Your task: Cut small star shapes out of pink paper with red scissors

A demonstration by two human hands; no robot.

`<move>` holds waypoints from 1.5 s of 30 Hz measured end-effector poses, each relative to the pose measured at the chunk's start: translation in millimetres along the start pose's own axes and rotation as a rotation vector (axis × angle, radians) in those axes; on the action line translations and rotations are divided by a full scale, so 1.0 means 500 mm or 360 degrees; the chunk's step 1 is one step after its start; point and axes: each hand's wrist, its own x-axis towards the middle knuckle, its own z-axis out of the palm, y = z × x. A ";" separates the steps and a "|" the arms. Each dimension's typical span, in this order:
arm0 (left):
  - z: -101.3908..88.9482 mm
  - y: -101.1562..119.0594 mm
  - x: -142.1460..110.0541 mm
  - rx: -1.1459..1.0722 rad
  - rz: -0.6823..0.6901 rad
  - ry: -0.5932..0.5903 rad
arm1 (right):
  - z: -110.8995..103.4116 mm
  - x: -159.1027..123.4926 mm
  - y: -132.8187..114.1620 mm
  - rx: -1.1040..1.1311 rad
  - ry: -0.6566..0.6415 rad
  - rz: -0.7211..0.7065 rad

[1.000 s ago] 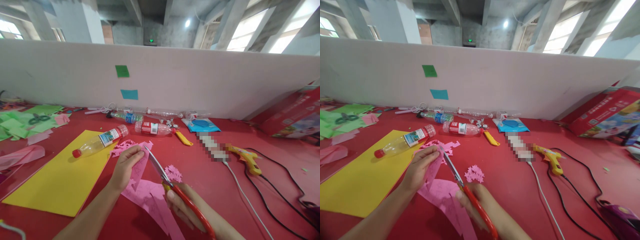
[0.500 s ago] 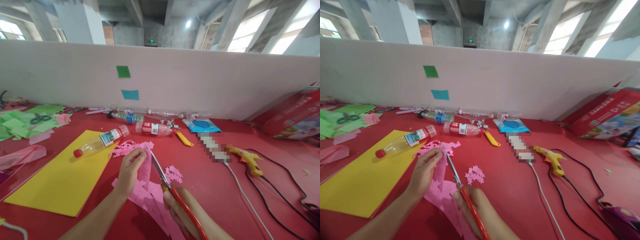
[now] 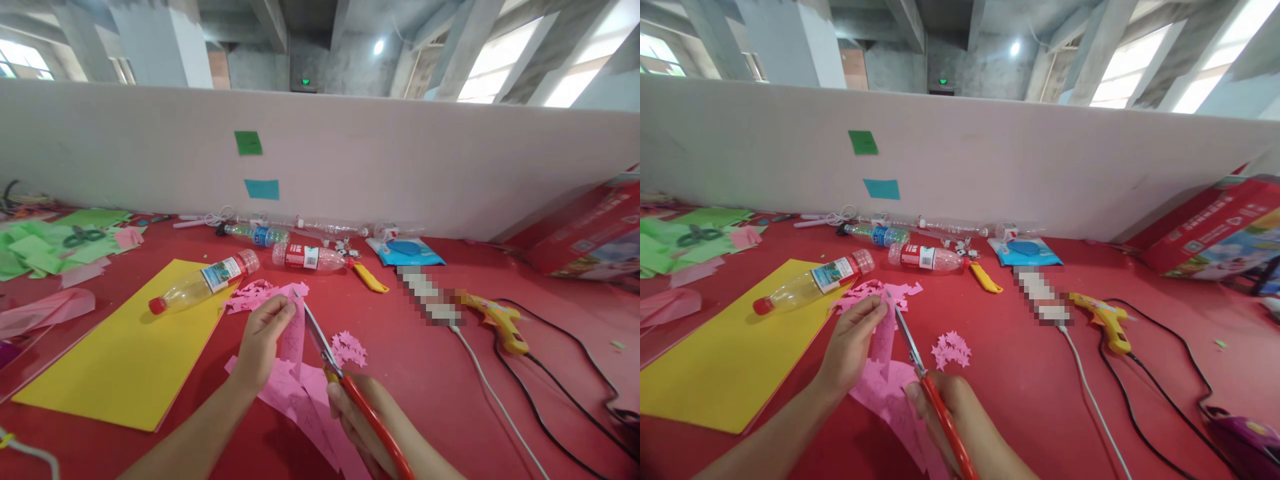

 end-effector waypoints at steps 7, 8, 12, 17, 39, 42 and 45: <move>-0.031 0.018 0.029 0.0128 -0.0040 -0.0102 | -0.022 -0.001 -0.010 -0.0136 0.0046 -0.0139; -0.037 0.023 0.034 0.0174 -0.0071 -0.0139 | -0.027 -0.002 -0.013 -0.0149 0.0028 -0.0161; -0.060 0.036 0.048 0.0273 -0.0161 -0.0249 | -0.041 -0.005 -0.023 -0.0203 -0.0086 -0.0174; -0.073 0.035 0.051 0.0241 -0.0216 -0.0273 | -0.040 -0.008 -0.028 -0.0140 -0.0094 -0.0026; 0.009 0.013 0.005 0.0358 -0.0066 0.0109 | -0.007 -0.014 -0.026 0.0098 -0.0057 0.0065; 0.004 0.014 0.015 0.0305 0.0006 0.0218 | -0.009 -0.016 -0.034 0.0092 -0.0065 0.0048; 0.004 0.015 0.017 0.0262 0.0006 0.0256 | -0.010 -0.013 -0.031 0.0102 -0.0071 0.0062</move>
